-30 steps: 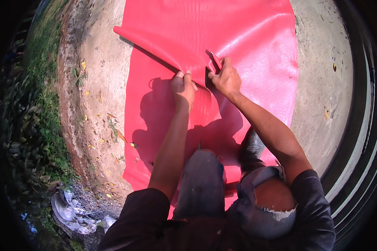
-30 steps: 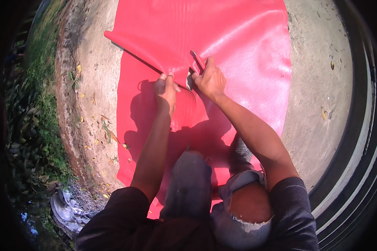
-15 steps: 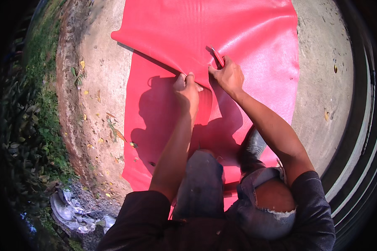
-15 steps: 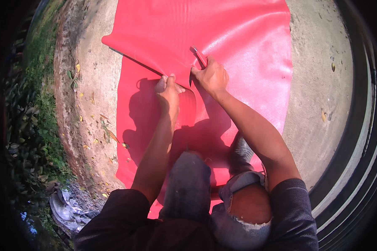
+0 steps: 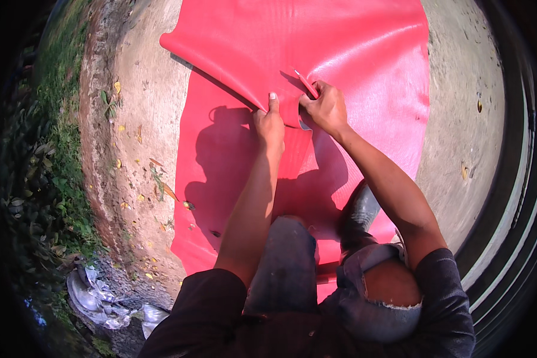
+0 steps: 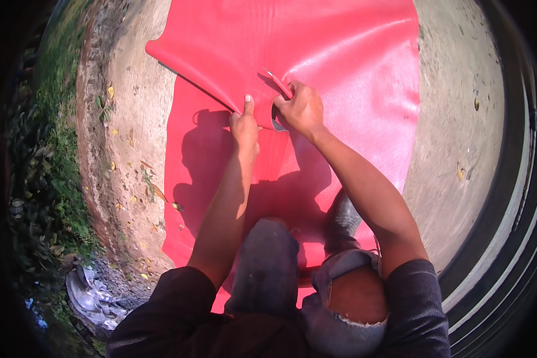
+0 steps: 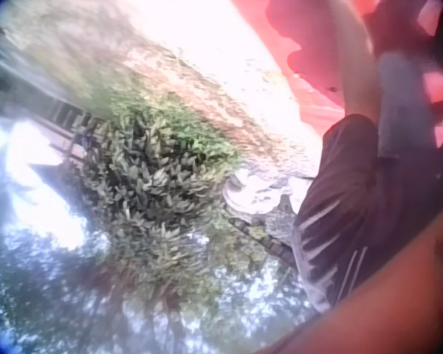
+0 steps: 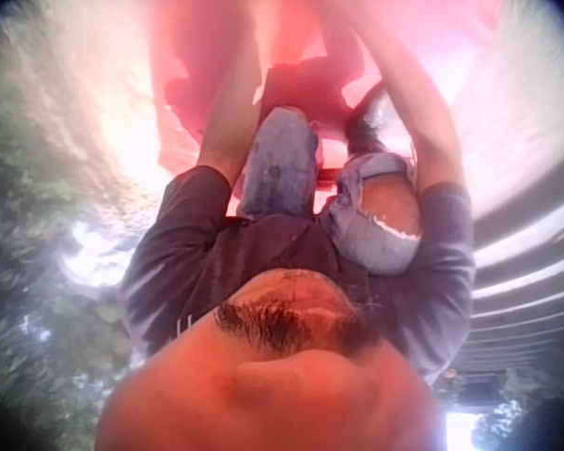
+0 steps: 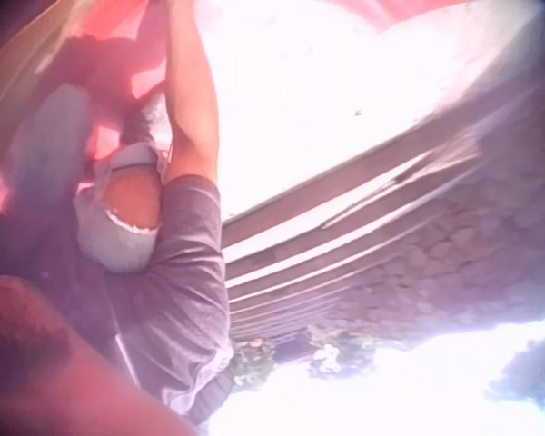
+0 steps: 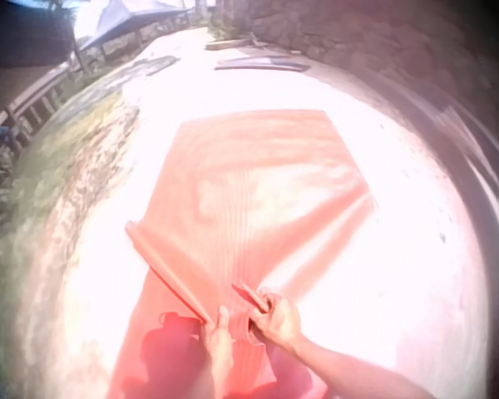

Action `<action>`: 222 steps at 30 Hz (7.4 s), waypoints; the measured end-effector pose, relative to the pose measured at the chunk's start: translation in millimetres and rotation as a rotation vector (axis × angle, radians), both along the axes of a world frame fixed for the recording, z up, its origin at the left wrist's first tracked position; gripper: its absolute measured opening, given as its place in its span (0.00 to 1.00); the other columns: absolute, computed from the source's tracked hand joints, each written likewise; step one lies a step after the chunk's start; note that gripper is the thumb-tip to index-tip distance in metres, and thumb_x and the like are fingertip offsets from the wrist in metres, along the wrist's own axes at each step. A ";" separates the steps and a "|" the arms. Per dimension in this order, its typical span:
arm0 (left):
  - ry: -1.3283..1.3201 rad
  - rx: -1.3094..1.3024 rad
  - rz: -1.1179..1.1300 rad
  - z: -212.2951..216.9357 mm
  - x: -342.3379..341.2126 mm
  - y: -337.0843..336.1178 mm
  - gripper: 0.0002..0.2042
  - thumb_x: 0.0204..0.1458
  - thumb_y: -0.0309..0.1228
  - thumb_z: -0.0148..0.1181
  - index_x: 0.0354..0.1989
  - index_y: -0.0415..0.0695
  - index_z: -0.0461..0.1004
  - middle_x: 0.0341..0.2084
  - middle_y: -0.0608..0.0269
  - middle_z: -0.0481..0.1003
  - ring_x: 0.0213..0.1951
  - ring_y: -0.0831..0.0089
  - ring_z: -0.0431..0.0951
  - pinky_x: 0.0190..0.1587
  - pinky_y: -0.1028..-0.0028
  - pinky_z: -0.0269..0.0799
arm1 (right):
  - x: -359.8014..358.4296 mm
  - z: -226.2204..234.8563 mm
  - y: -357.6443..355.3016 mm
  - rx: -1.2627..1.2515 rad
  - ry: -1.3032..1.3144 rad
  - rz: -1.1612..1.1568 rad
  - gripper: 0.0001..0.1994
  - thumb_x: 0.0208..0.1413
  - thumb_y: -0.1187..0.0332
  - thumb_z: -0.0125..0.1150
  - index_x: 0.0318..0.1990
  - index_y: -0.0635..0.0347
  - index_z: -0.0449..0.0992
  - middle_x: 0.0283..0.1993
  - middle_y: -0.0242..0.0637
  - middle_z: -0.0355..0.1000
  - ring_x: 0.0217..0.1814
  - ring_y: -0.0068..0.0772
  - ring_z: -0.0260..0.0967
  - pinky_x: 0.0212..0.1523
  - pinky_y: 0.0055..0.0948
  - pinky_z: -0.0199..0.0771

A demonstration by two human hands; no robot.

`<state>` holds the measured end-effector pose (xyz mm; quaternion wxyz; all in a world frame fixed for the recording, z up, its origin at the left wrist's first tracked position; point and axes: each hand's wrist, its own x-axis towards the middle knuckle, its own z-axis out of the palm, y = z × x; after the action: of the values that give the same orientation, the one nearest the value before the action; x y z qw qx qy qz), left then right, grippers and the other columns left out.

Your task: The person cuts a large red mat into strips using a utility knife, then rolls the strips into cylinders. The person works on a concrete surface near outdoor steps, handling the mat and knife throughout.

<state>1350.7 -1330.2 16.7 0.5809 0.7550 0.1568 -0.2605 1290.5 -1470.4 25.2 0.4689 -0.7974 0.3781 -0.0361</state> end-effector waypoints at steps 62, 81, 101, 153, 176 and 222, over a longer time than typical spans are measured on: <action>0.024 -0.350 0.166 48.6 13.3 -13.2 0.19 0.69 0.43 0.63 0.51 0.35 0.76 0.41 0.66 0.75 0.43 0.79 0.72 0.49 0.70 0.70 | 77.1 -24.5 -55.4 -0.290 0.328 0.021 0.24 0.51 0.44 0.79 0.41 0.56 0.87 0.39 0.48 0.84 0.46 0.53 0.83 0.46 0.48 0.80; 0.267 0.335 -0.109 86.4 54.3 -8.8 0.26 0.66 0.54 0.61 0.48 0.38 0.78 0.36 0.59 0.80 0.35 0.71 0.81 0.32 0.67 0.79 | -448.9 114.6 -123.8 0.196 0.403 -0.276 0.22 0.69 0.51 0.61 0.37 0.66 0.78 0.22 0.43 0.72 0.18 0.36 0.70 0.24 0.40 0.71; 0.435 0.605 -0.372 134.9 123.4 -51.8 0.32 0.68 0.52 0.56 0.45 0.24 0.81 0.39 0.28 0.82 0.40 0.38 0.85 0.42 0.50 0.79 | -280.4 427.1 -131.7 0.341 1.174 0.005 0.17 0.64 0.55 0.59 0.37 0.61 0.81 0.35 0.49 0.82 0.40 0.52 0.84 0.43 0.51 0.79; 0.436 0.858 -0.433 452.1 183.4 -163.4 0.28 0.60 0.50 0.66 0.59 0.40 0.74 0.44 0.52 0.84 0.43 0.50 0.86 0.50 0.53 0.81 | 326.4 360.7 -178.7 0.945 0.405 -0.302 0.19 0.65 0.68 0.66 0.61 0.66 0.78 0.53 0.43 0.79 0.49 0.33 0.79 0.54 0.35 0.80; 0.229 0.671 -0.350 554.2 237.5 -123.9 0.29 0.63 0.25 0.58 0.70 0.33 0.56 0.40 0.32 0.80 0.43 0.32 0.81 0.41 0.47 0.75 | 458.0 305.2 -267.2 0.836 0.379 -0.698 0.11 0.63 0.75 0.66 0.51 0.65 0.78 0.41 0.42 0.81 0.38 0.35 0.82 0.47 0.37 0.87; 0.147 0.832 0.049 687.1 643.6 -277.1 0.12 0.64 0.40 0.58 0.44 0.46 0.80 0.33 0.43 0.82 0.39 0.42 0.84 0.42 0.44 0.77 | 778.4 583.0 -731.2 0.272 0.655 0.272 0.08 0.62 0.69 0.60 0.40 0.67 0.78 0.25 0.44 0.81 0.16 0.33 0.77 0.14 0.32 0.73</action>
<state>1994.3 -1607.4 703.8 0.2202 0.9006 0.3075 -0.2140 2068.9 -2201.6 608.2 0.4253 -0.7400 0.3999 0.3341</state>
